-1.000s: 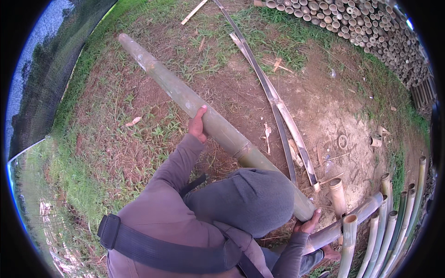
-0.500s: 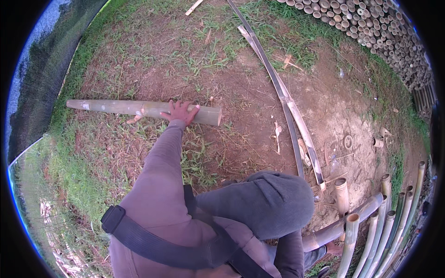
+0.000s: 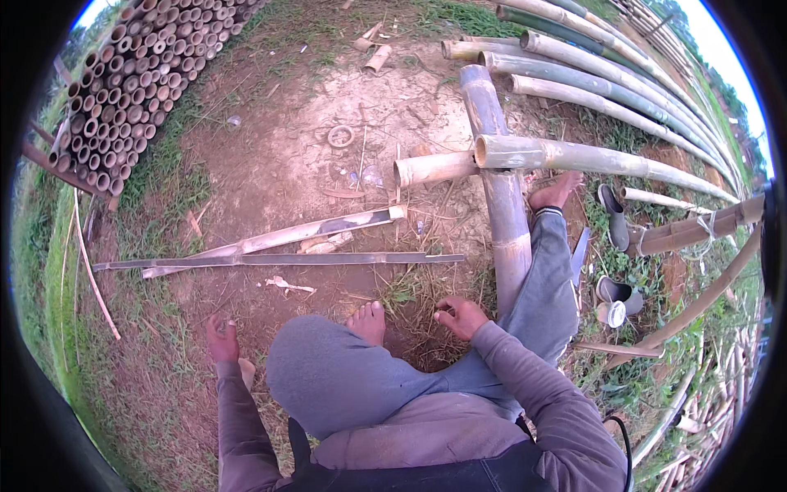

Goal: The person sits on the ground and uses a hand saw to cut long bamboo poles into shorter sections. They repeatedly position the bamboo on a support, saw through it, and set the cut pieces aside.

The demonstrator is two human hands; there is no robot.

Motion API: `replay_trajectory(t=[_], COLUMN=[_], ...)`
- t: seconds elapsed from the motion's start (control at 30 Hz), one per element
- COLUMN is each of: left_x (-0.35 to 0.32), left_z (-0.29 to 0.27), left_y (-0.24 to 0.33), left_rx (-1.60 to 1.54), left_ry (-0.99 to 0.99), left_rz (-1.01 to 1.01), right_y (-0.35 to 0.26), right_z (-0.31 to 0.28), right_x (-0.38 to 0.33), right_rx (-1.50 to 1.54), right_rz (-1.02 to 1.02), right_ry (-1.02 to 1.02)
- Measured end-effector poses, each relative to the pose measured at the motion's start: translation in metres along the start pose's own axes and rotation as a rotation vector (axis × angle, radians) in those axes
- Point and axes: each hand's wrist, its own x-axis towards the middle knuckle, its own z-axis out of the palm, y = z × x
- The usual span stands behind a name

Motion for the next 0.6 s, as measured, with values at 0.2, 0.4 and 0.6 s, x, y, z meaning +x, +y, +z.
replay_trajectory(t=[0.2,0.4,0.6], left_x=[-0.046,-0.204,-0.239], left_z=[-0.154,-0.22,-0.168], left_y=[0.368,0.538,0.605], left_rx=[0.256,0.312,-0.263], left_ry=[-0.644,-1.532,-1.862], left_rz=[1.249,1.929,2.051], right_y=[0.014,0.03,0.028], right_z=[-0.028,-0.027,-0.045], right_x=[0.01,0.029,0.035], right_rx=[0.082,0.054,0.26], right_rz=[-0.093,-0.062,-0.043], right_ry=[0.099,0.027,-0.038])
